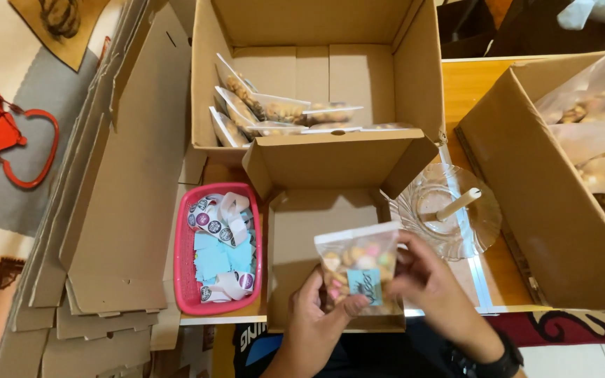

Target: Assembling a small cardboard box, filling it with snack bags, and applying stickers to the bags.

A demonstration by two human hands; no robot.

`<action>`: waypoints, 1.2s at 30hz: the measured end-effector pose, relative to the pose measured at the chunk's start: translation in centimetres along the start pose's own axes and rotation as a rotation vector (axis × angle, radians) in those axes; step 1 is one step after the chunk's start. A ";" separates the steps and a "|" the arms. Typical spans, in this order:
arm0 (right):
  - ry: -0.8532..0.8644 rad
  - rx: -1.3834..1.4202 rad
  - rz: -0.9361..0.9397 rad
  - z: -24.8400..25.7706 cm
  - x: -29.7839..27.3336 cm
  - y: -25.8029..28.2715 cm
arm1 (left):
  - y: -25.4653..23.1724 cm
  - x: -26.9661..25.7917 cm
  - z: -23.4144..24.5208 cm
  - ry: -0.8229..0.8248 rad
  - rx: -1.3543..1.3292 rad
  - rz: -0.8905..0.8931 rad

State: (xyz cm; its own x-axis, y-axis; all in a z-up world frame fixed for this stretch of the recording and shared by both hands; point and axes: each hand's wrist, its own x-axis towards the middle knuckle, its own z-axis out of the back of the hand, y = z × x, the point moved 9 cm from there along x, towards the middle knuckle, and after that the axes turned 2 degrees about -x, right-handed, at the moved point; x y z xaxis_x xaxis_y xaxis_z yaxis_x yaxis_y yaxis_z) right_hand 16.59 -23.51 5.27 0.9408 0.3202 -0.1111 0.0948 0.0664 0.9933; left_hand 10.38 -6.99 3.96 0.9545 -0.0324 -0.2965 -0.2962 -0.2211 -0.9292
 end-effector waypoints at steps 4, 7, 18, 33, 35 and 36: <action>-0.102 -0.226 -0.212 0.9 -1.8 -3.0 | 1.5 0.4 1.7 -0.104 0.498 0.040; -0.188 -0.437 -0.125 1.0 -2.9 -0.7 | 0.4 0.4 1.4 -0.113 0.592 0.188; 0.015 -0.671 0.242 0.1 -6.4 -5.9 | 3.0 1.1 -0.3 -0.210 1.290 -0.459; -0.061 -0.869 0.248 -0.1 -6.4 -9.7 | 1.9 0.8 -4.1 0.150 1.316 -0.711; -0.074 -0.872 0.224 -0.1 -6.3 -10.0 | 3.1 1.1 -4.8 0.251 1.294 -0.700; -0.055 -0.898 0.315 -0.6 -6.4 -9.3 | 3.7 0.9 -5.2 0.170 1.522 -0.825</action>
